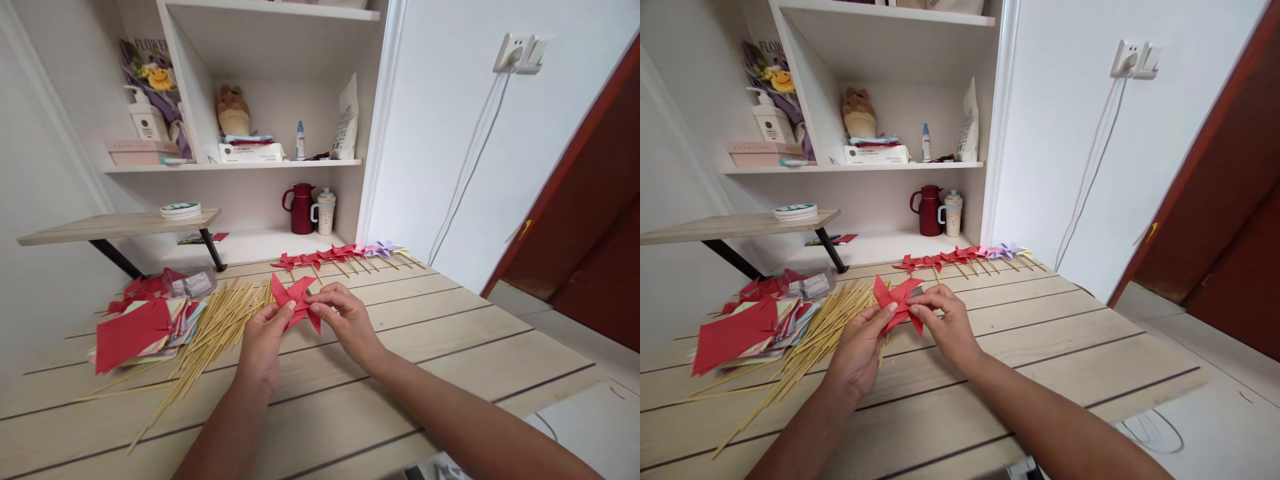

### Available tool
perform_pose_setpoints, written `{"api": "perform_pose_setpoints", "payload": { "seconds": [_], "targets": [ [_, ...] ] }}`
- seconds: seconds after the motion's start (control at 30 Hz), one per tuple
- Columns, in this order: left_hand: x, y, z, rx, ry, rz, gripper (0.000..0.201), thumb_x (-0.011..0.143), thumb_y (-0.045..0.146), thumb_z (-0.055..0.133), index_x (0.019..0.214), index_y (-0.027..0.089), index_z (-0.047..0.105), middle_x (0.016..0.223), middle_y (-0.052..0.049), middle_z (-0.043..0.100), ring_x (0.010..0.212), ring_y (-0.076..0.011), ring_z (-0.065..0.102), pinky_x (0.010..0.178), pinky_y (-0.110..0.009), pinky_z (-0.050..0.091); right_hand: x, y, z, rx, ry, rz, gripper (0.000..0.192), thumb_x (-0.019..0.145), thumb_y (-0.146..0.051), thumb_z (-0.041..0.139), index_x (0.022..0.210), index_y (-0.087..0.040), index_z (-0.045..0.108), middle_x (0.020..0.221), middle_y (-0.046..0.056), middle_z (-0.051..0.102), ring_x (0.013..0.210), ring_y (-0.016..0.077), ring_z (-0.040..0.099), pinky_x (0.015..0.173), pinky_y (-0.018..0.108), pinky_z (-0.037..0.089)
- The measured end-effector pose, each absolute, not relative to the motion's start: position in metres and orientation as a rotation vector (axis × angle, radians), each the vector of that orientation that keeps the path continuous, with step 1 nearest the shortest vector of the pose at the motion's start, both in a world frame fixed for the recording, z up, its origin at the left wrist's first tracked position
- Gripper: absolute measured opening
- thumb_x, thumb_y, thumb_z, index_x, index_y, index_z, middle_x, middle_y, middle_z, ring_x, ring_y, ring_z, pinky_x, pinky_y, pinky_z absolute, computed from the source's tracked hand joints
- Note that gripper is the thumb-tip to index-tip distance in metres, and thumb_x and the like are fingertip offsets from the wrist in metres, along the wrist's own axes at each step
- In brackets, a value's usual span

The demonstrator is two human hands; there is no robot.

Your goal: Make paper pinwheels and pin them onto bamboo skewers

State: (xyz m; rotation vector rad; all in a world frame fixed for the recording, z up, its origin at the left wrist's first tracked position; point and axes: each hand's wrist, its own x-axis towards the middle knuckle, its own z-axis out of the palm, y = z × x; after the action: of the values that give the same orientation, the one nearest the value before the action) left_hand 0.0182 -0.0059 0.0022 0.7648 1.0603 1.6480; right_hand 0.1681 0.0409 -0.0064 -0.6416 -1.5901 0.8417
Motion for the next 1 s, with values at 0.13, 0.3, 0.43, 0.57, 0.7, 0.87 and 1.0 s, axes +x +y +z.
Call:
{"api": "perform_pose_setpoints", "payload": {
  "seconds": [0.13,0.3,0.43,0.57,0.7,0.87,1.0],
  "targets": [
    [0.0182,-0.007,0.0039,0.765,1.069,1.648,0.036,0.063,0.035,0.09,0.09,0.014,0.08,0.089,-0.009,0.08,0.086,-0.0204,0.07,0.089,-0.034,0.052,0.1678,0.0441,-0.0077,-0.631,-1.55,0.871,0.015,0.087,-0.039,0.073,0.094,-0.03,0.083,0.088,0.005,0.067,0.088,0.0213,0.062,0.08,0.037,0.05],
    [0.0183,-0.0078,0.0044,0.81,1.063,1.62,0.038,0.064,0.034,0.089,0.095,0.014,0.08,0.09,-0.009,0.08,0.088,-0.0218,0.071,0.09,-0.036,0.053,0.1667,0.0463,-0.0073,-0.599,-1.441,1.088,0.01,0.08,-0.037,0.08,0.085,-0.028,0.081,0.086,0.003,0.069,0.084,0.0192,0.064,0.08,0.035,0.05],
    [0.0173,-0.0062,0.0018,0.833,1.079,1.619,0.038,0.066,0.035,0.088,0.097,0.015,0.08,0.091,-0.009,0.08,0.088,-0.0223,0.072,0.091,-0.037,0.053,0.1662,0.0448,-0.0046,-0.585,-1.387,1.165,0.01,0.077,-0.035,0.082,0.081,-0.026,0.08,0.083,0.002,0.071,0.082,0.0183,0.063,0.078,0.034,0.049],
    [0.0177,-0.0058,0.0013,0.82,1.086,1.62,0.038,0.065,0.035,0.089,0.096,0.015,0.08,0.091,-0.009,0.079,0.087,-0.0218,0.071,0.089,-0.036,0.053,0.1672,0.0434,-0.0032,-0.587,-1.437,1.092,0.01,0.078,-0.035,0.081,0.081,-0.026,0.08,0.082,0.002,0.07,0.081,0.0185,0.063,0.078,0.034,0.049],
    [0.0179,-0.0052,0.0012,0.818,1.092,1.62,0.039,0.065,0.035,0.088,0.097,0.014,0.08,0.09,-0.009,0.079,0.087,-0.022,0.071,0.089,-0.036,0.053,0.1675,0.0424,-0.0035,-0.588,-1.484,1.049,0.011,0.082,-0.035,0.077,0.081,-0.025,0.079,0.081,0.002,0.068,0.081,0.0182,0.062,0.077,0.034,0.048],
    [0.0163,-0.0039,-0.0013,0.819,1.099,1.614,0.038,0.065,0.037,0.089,0.095,0.014,0.079,0.089,-0.009,0.079,0.087,-0.0225,0.071,0.089,-0.037,0.053,0.1676,0.0403,-0.0008,-0.617,-1.484,1.06,0.016,0.084,-0.038,0.075,0.078,-0.023,0.075,0.079,0.001,0.066,0.078,0.0174,0.059,0.075,0.033,0.046],
    [0.0165,-0.0039,-0.0013,0.805,1.111,1.613,0.041,0.062,0.038,0.09,0.094,0.015,0.08,0.088,-0.009,0.079,0.086,-0.0229,0.071,0.091,-0.038,0.052,0.1678,0.0395,0.0016,-0.644,-1.507,1.057,0.018,0.084,-0.04,0.075,0.078,-0.023,0.075,0.079,0.001,0.065,0.078,0.0179,0.06,0.076,0.034,0.048]
  ]
}}
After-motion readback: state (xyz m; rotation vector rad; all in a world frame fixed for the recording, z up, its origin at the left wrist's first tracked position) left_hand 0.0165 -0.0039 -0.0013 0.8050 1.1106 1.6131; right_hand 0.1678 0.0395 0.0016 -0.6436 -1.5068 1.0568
